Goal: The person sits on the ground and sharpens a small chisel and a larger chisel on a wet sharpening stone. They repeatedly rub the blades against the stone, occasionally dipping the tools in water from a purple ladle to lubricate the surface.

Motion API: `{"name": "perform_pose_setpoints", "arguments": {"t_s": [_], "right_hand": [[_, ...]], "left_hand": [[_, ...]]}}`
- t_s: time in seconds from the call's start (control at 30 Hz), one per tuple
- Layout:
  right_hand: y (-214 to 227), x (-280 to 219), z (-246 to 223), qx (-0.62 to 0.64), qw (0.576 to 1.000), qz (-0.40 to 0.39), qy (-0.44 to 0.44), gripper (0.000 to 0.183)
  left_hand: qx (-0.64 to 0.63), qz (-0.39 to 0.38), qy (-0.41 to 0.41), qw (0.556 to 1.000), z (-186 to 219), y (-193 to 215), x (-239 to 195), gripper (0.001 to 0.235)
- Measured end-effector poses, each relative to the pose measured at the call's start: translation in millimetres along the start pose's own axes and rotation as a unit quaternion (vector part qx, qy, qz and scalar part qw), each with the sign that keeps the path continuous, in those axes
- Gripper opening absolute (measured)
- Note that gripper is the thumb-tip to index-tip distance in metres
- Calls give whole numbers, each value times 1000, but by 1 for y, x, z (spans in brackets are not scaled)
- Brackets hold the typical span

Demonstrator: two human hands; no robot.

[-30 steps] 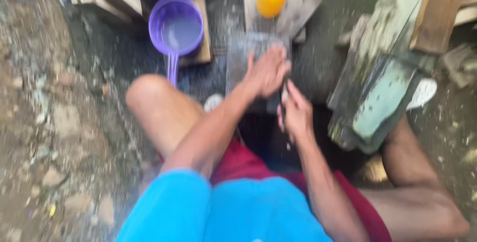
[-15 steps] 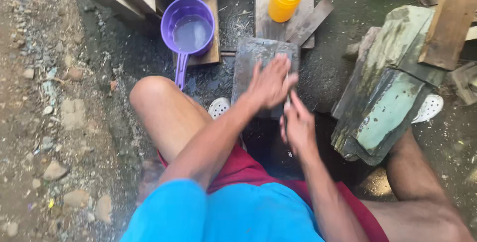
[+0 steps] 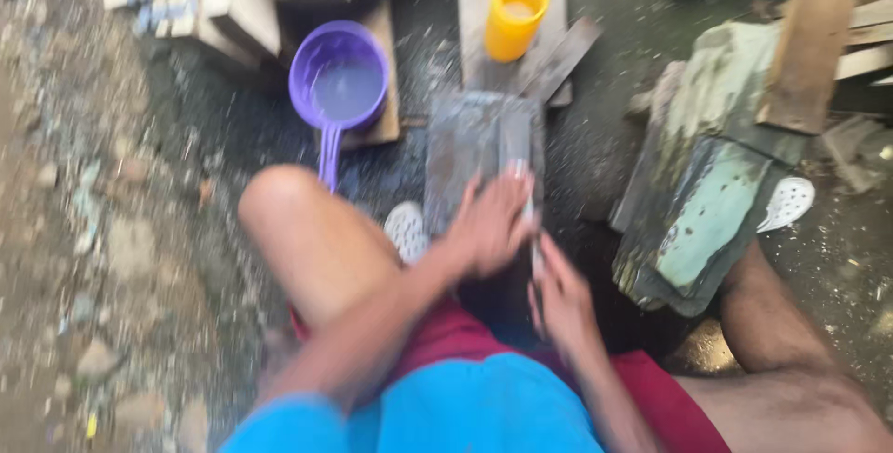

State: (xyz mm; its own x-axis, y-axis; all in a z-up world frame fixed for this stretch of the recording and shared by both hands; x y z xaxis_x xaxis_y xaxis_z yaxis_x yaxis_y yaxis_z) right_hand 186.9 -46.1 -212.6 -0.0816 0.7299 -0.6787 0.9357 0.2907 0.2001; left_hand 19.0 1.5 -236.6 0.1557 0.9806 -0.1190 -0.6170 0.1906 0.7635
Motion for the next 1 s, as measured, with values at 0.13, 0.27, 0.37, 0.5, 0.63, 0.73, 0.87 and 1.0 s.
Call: {"name": "perform_pose_setpoints", "arguments": {"t_s": [0.13,0.27,0.37,0.5,0.63,0.73,0.87,1.0], "right_hand": [[6,-24,27,-12,1000,-12,10,54],[-15,78,-52,50,998,8,30,53],[-12,88,-97,107,989,7,99,48],[40,35,-98,246,954,-30,168,51],[44,-10,-46,318,927,-110,165,50],[42,-24,-27,368,908,-136,149,47],[56,-34,-29,354,904,-121,206,54],[63,-28,-41,260,938,-63,221,62]], "left_hand": [[-10,-71,9,997,14,-20,-26,78],[24,-37,30,999,-41,22,94,68],[74,134,-43,987,-58,58,134,56],[369,152,-248,883,-60,36,139,52],[316,-44,-337,886,-46,-21,88,25],[377,-97,-315,865,-36,17,93,18],[232,-48,-124,964,-4,65,66,58],[-40,73,234,969,6,65,40,62]]}}
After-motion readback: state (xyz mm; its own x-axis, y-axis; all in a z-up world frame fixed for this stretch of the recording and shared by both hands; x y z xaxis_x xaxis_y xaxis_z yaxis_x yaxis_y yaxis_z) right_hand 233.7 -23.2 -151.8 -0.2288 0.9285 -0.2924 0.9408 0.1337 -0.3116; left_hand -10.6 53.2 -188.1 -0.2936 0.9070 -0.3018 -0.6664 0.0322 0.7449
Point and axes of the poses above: each hand's wrist, its own x-axis towards the middle knuckle, its own y-axis out of the back of the hand, z = x × y, the point moved 4 cm from there along x, towards the middle knuckle, and after that the axes turned 1 degree about -x, right-handed, at the moved point
